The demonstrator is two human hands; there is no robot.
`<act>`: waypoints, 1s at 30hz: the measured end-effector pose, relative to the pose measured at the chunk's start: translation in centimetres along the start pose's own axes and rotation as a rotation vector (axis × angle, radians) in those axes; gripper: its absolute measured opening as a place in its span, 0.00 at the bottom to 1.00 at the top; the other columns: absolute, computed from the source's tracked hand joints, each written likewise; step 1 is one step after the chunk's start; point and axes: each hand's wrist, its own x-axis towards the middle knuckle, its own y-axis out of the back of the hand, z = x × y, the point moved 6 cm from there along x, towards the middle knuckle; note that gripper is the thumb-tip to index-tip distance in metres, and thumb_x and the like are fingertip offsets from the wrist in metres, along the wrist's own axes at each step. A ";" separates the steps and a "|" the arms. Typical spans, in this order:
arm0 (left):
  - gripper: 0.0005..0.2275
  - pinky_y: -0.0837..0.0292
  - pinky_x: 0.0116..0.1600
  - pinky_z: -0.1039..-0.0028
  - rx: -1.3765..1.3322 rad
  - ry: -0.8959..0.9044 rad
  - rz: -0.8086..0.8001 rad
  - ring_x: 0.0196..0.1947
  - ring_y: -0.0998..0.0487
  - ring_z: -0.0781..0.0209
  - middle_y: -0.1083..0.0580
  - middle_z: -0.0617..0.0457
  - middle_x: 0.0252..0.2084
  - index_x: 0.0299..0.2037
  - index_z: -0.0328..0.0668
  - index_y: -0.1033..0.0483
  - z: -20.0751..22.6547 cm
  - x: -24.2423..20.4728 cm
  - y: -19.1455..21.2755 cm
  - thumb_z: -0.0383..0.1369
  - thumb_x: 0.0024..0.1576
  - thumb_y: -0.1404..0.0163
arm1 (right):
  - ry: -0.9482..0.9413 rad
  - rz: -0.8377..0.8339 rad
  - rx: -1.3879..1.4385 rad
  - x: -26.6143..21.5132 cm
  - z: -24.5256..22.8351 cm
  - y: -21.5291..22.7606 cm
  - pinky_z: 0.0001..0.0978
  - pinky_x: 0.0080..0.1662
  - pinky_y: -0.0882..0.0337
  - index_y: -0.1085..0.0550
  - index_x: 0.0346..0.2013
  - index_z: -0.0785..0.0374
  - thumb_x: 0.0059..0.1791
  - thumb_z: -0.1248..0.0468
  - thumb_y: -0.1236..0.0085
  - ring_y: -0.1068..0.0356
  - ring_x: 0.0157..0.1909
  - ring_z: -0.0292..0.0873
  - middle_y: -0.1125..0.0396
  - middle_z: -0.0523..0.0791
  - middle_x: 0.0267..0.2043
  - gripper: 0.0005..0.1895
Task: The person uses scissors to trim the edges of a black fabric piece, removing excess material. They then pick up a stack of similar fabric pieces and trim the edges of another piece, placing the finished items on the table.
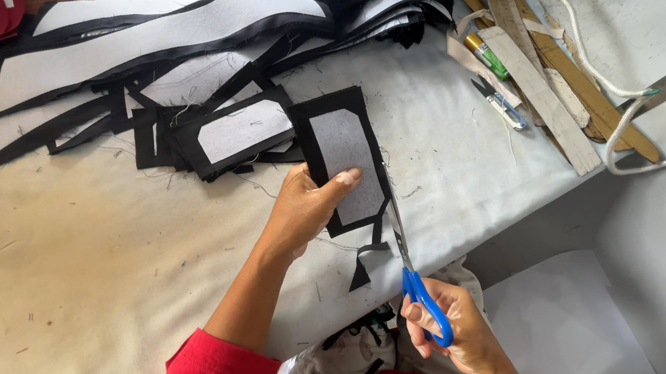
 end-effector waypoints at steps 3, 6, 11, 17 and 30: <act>0.13 0.49 0.31 0.77 0.026 0.011 0.023 0.24 0.44 0.72 0.41 0.64 0.23 0.25 0.48 0.36 0.4 -0.1 0.2 0.36 0.58 0.45 | -0.002 0.020 -0.004 0.1 0.1 0.1 0.27 0.14 0.50 0.26 0.29 0.68 0.47 0.62 0.36 0.38 0.11 0.41 0.34 0.50 0.12 0.11; 0.23 0.65 0.24 0.75 0.073 0.050 0.070 0.18 0.58 0.74 0.53 0.66 0.17 0.18 0.54 0.49 0.3 -0.1 0.6 0.37 0.57 0.43 | 0.011 0.015 -0.025 0.3 0.2 0.3 0.27 0.15 0.49 0.26 0.28 0.67 0.47 0.62 0.36 0.39 0.10 0.41 0.34 0.49 0.11 0.11; 0.24 0.68 0.23 0.75 0.074 0.072 0.101 0.16 0.59 0.75 0.54 0.67 0.17 0.20 0.55 0.50 -0.3 0.0 0.8 0.38 0.56 0.40 | 0.015 -0.004 -0.010 0.0 -0.3 -0.1 0.28 0.17 0.44 0.27 0.28 0.67 0.48 0.64 0.37 0.39 0.11 0.40 0.35 0.48 0.11 0.10; 0.24 0.62 0.23 0.75 0.089 0.054 0.010 0.17 0.54 0.74 0.50 0.68 0.16 0.18 0.54 0.47 -0.3 -0.4 -0.5 0.35 0.56 0.40 | -0.032 -0.025 0.026 -0.1 -0.5 -0.7 0.28 0.20 0.41 0.27 0.35 0.69 0.45 0.51 0.37 0.37 0.17 0.41 0.33 0.48 0.18 0.21; 0.07 0.36 0.33 0.77 0.035 -0.007 0.178 0.29 0.32 0.71 0.30 0.62 0.27 0.30 0.41 0.24 2.8 0.5 3.1 0.35 0.53 0.42 | 0.065 -0.022 0.007 5.0 -3.1 -1.9 0.24 0.11 0.53 0.25 0.31 0.70 0.47 0.61 0.36 0.37 0.10 0.42 0.32 0.53 0.15 0.13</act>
